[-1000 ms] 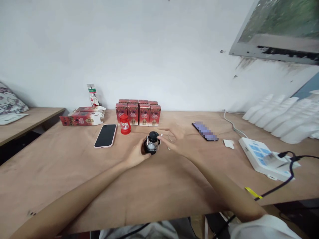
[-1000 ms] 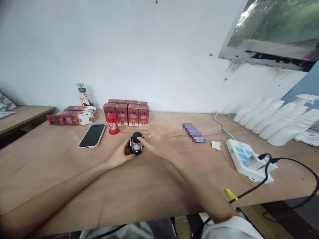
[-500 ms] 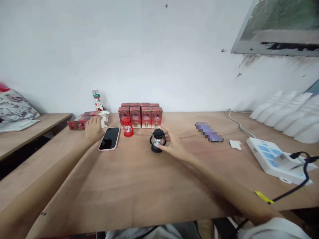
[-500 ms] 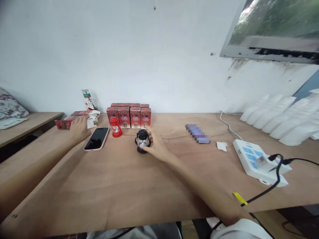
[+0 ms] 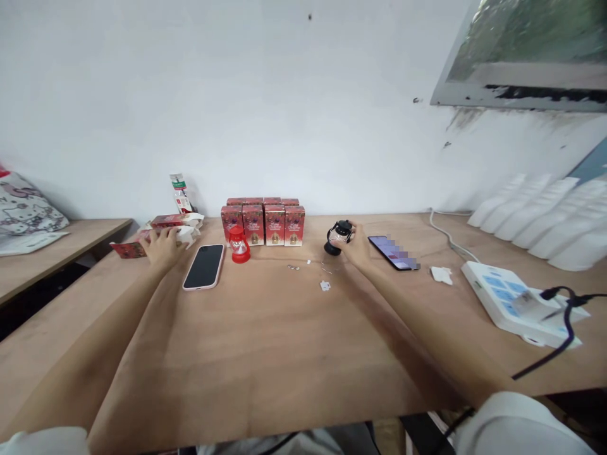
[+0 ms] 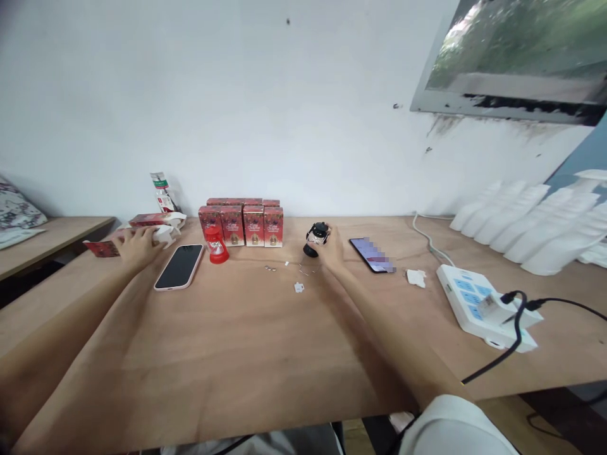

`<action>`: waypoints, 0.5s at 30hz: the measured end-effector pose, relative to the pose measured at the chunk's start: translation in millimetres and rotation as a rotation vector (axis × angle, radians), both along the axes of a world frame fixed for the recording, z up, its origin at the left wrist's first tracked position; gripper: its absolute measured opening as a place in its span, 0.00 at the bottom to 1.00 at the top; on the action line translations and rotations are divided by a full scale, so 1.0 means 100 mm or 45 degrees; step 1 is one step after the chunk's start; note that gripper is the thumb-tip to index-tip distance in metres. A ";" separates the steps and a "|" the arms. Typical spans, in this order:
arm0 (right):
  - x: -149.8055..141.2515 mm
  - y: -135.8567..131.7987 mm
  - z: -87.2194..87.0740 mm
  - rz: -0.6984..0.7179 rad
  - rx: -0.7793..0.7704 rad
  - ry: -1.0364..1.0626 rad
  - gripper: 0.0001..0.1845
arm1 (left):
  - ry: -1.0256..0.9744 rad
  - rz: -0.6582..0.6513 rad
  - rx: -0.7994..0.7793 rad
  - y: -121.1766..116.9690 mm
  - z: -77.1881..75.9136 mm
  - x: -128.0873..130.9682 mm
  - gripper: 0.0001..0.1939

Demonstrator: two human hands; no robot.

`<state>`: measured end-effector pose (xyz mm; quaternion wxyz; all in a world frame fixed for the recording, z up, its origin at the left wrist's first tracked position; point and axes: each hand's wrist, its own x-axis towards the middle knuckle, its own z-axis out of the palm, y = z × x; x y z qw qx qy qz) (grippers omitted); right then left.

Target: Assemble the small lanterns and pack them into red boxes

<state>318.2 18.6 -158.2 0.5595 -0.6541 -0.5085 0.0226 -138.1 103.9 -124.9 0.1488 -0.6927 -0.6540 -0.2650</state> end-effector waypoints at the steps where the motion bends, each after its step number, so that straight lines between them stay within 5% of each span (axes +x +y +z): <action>1: 0.00 0.01 -0.04 0.013 0.011 -0.019 0.37 | -0.007 -0.006 0.013 -0.02 0.00 0.00 0.21; 7: 0.01 0.03 -0.14 0.017 0.014 -0.188 0.36 | -0.259 0.140 0.205 -0.25 0.22 0.05 0.26; 10: -0.10 -0.11 -0.08 -0.054 0.176 -0.388 0.36 | -0.272 0.118 0.454 -0.51 0.34 0.14 0.26; 12: -0.25 -0.28 -0.05 0.017 0.350 -0.561 0.31 | -0.133 -0.056 0.675 -0.74 0.36 0.26 0.23; 15: -0.54 -0.61 -0.05 0.268 0.652 -0.747 0.30 | 0.244 -0.600 0.936 -1.13 0.28 0.59 0.22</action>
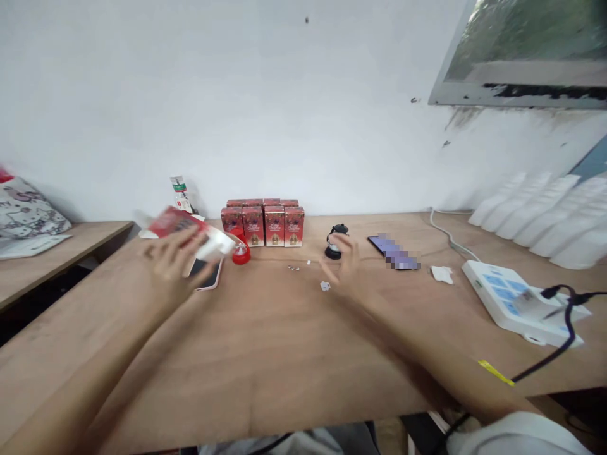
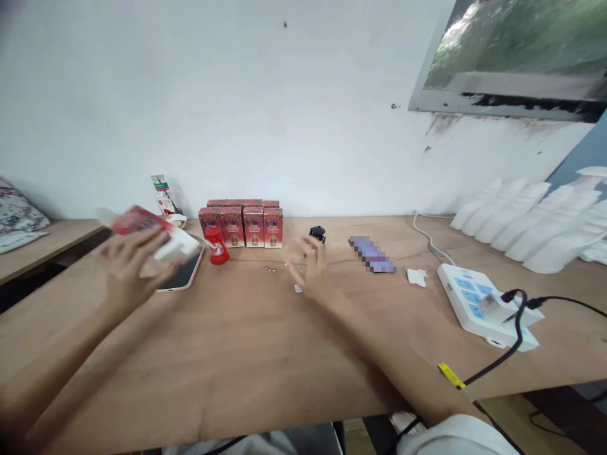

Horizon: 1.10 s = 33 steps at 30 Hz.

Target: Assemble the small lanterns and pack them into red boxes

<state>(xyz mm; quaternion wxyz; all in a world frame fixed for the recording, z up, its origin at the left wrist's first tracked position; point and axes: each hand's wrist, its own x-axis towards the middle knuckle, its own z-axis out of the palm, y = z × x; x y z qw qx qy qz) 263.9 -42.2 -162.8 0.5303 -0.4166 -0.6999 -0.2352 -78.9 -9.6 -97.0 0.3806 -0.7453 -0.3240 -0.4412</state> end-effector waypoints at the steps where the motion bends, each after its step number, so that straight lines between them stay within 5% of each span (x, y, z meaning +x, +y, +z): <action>1: -0.10 -0.11 -0.02 0.104 0.077 -0.063 0.30 | 0.148 -0.102 0.003 -0.12 -0.05 0.13 0.23; 5: -0.43 -0.42 -0.09 0.458 0.250 -0.494 0.20 | 0.296 -0.393 -0.047 -0.45 -0.25 0.62 0.21; 14: -0.58 -0.47 -0.19 0.392 0.048 -0.339 0.12 | 0.092 -0.524 -0.577 -0.42 -0.68 0.77 0.15; 24: -0.57 -0.39 -0.31 0.383 -0.080 -0.313 0.13 | 0.121 -0.515 -0.701 -0.35 -0.77 0.73 0.15; 28: -0.55 -0.36 -0.35 0.457 -0.087 -0.179 0.22 | 0.102 -0.604 -0.677 -0.33 -0.76 0.72 0.16; 33: -0.57 -0.39 -0.34 0.494 -0.155 -0.057 0.21 | 0.068 -0.704 -0.631 -0.34 -0.75 0.74 0.16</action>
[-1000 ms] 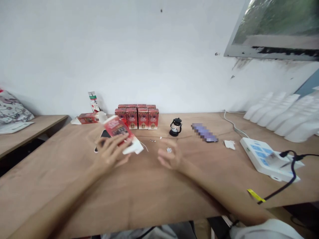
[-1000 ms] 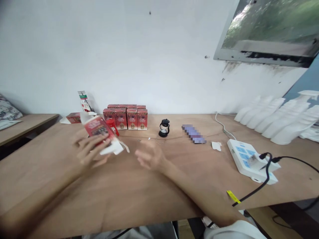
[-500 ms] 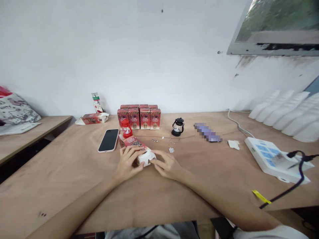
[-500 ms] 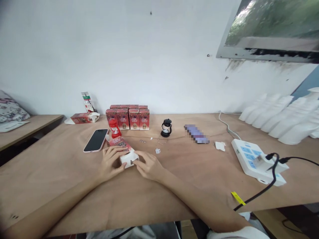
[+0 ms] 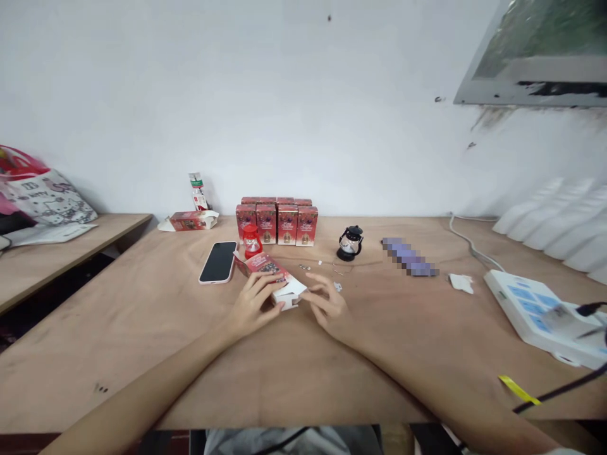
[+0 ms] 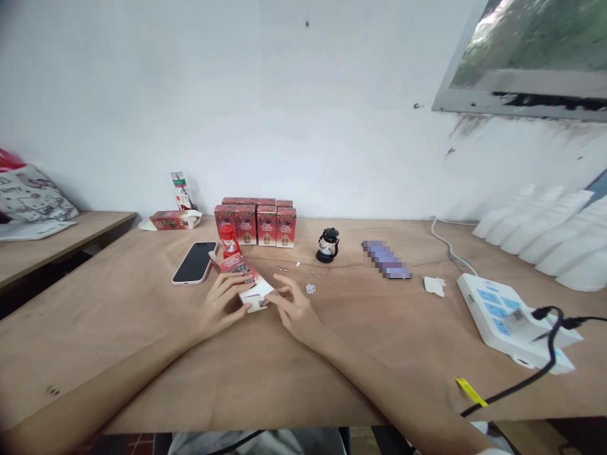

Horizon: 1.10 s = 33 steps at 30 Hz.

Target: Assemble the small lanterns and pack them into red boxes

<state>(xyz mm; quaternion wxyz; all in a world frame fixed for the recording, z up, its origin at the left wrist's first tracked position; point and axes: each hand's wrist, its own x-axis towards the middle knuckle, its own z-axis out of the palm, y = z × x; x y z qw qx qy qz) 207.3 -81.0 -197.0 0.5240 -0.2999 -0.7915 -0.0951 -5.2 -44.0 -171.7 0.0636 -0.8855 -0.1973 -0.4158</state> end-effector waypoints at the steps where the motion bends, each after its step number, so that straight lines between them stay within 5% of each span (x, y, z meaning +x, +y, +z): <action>1: 0.00 -0.01 0.00 -0.018 -0.023 0.016 0.20 | 0.006 -0.004 0.008 0.00 0.00 0.00 0.17; 10: -0.03 -0.04 0.01 -0.072 -0.155 -0.120 0.07 | 0.017 -0.011 0.046 -0.02 -0.04 0.00 0.18; 20: 0.04 -0.04 0.08 0.059 -0.206 -0.294 0.07 | 0.040 -0.086 0.044 -0.05 -0.01 0.01 0.18; 27: 0.06 -0.08 0.14 0.098 0.021 -0.408 0.05 | -0.065 -0.067 0.011 -0.03 0.00 0.00 0.18; 33: 0.00 -0.11 0.12 -0.072 0.236 -0.450 0.03 | -0.136 -0.055 -0.029 -0.05 -0.01 0.04 0.18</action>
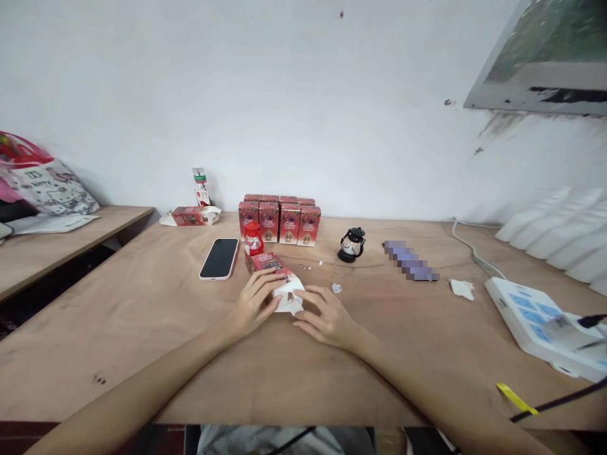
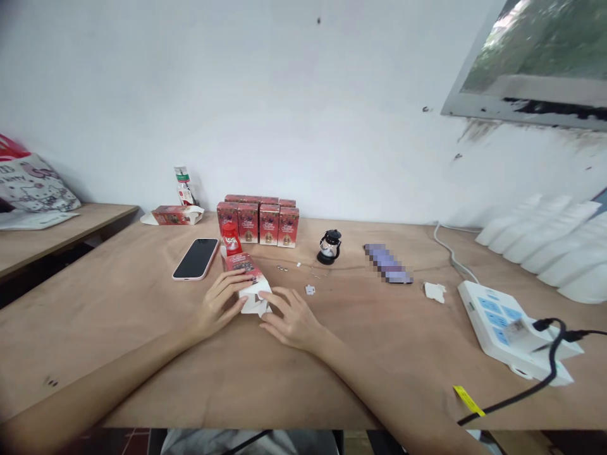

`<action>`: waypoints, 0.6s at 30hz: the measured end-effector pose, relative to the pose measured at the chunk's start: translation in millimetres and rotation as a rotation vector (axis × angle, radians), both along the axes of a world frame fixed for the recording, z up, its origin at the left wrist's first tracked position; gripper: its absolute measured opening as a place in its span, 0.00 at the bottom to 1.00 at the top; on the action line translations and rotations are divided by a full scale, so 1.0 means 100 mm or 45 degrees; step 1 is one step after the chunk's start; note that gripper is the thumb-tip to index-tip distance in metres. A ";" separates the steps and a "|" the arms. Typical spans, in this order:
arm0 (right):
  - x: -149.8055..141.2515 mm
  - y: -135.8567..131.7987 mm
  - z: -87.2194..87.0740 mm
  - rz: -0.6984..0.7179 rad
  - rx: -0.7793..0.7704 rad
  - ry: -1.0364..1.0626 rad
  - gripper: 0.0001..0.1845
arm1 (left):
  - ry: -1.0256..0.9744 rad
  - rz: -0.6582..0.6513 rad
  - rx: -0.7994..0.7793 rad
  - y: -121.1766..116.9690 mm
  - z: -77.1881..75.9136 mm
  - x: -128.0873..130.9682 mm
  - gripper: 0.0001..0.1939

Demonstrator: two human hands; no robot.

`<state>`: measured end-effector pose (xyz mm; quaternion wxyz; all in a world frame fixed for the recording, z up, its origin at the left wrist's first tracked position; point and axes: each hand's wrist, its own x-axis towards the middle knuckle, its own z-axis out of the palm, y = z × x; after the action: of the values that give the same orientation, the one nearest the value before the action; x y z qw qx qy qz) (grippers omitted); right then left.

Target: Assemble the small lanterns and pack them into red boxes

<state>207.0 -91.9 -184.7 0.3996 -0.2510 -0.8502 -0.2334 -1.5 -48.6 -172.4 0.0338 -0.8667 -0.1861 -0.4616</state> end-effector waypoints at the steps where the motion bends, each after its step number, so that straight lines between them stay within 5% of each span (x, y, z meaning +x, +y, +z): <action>1: -0.01 0.00 -0.01 -0.021 0.032 0.021 0.04 | -0.004 0.004 -0.009 -0.01 0.00 0.01 0.18; 10: -0.02 -0.01 -0.06 0.114 -0.052 0.287 0.18 | 0.206 0.199 0.202 -0.07 -0.02 0.01 0.24; 18: -0.04 -0.07 -0.04 0.145 -0.189 0.477 0.09 | 0.032 0.269 0.259 -0.10 0.04 0.02 0.16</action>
<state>203.5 -99.2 -188.5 0.5437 -0.2702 -0.7887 -0.0964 0.4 -58.6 -168.9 0.1722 -0.8400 -0.2280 -0.4612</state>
